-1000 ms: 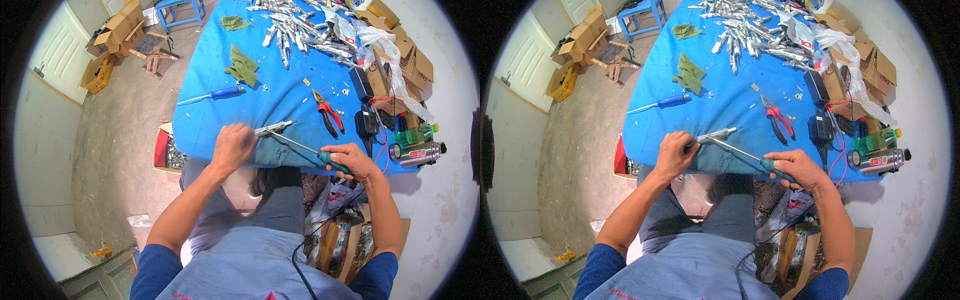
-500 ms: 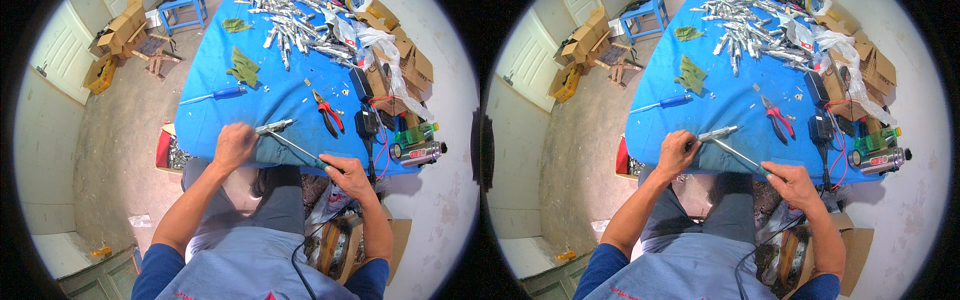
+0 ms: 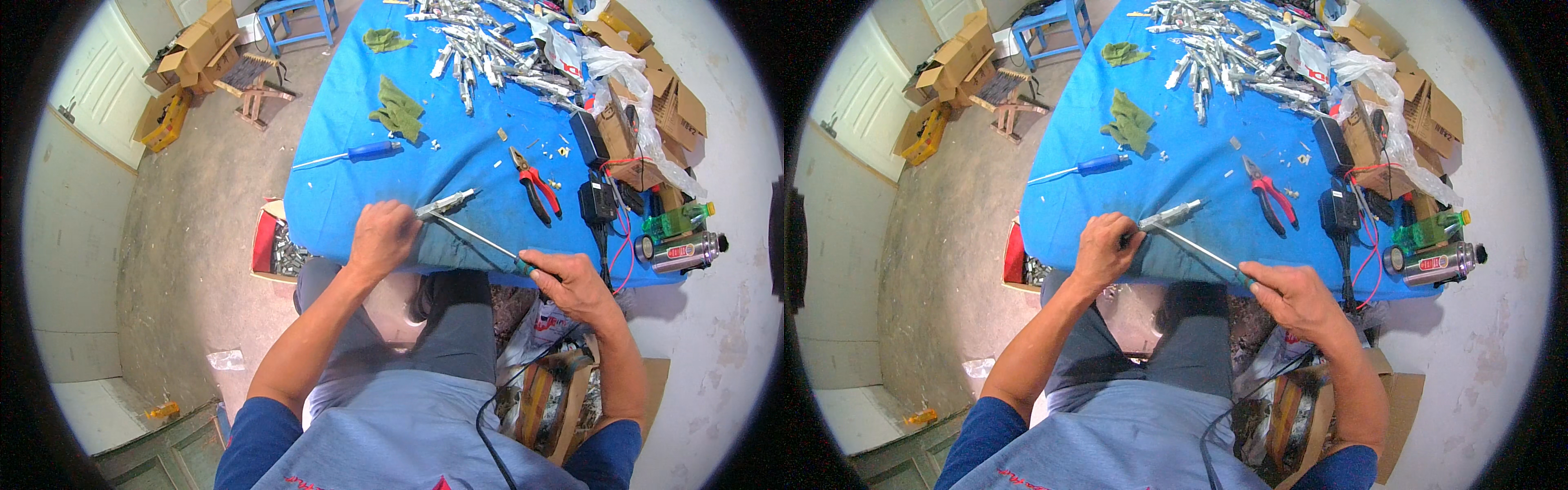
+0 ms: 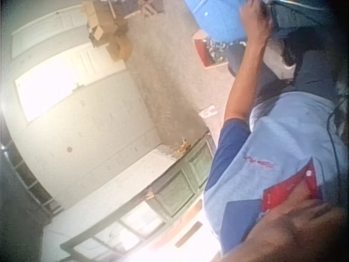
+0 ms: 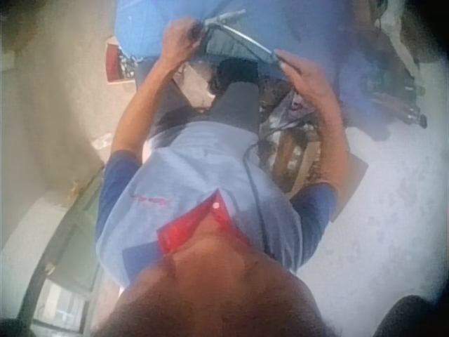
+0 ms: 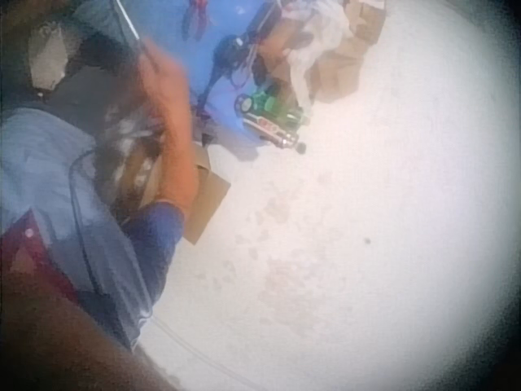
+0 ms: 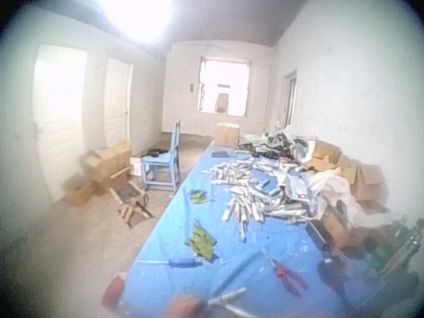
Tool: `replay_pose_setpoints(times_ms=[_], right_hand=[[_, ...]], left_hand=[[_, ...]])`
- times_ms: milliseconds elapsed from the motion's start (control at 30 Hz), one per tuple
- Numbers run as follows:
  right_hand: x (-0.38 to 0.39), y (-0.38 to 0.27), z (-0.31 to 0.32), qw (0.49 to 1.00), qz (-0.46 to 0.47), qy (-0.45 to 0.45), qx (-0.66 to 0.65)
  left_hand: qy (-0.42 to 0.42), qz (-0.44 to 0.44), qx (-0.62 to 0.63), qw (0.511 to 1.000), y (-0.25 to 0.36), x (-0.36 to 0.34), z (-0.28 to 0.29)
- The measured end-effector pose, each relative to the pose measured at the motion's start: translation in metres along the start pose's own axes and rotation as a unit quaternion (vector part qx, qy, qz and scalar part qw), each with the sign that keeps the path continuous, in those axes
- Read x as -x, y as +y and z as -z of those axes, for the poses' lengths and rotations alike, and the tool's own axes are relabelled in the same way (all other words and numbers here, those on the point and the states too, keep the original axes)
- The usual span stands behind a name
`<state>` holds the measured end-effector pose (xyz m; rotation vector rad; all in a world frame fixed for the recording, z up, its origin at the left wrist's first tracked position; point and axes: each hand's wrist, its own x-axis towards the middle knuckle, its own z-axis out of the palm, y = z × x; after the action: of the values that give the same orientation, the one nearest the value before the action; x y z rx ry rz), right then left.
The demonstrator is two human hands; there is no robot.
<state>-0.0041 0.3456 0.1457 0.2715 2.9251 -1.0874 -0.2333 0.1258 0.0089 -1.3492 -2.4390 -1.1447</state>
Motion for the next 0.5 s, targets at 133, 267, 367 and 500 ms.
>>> replay_pose_setpoints(times_ms=[133,267,367,500], right_hand=[[-0.012,-0.019,0.016,0.996,-0.06,-0.054,0.029],[-0.023,-0.015,0.023,0.962,-0.206,-0.101,-0.15],[-0.018,-0.011,0.007,0.934,-0.244,-0.09,-0.244],[0.002,-0.001,-0.025,0.997,0.005,0.069,-0.032]], left_hand=[[0.001,-0.006,-0.004,1.0,0.0,0.0,-0.001],[0.004,-0.003,-0.006,1.0,0.0,0.001,-0.002],[0.01,0.002,0.009,1.0,0.0,-0.001,-0.005],[0.021,0.013,0.012,1.0,0.001,0.001,-0.004]])
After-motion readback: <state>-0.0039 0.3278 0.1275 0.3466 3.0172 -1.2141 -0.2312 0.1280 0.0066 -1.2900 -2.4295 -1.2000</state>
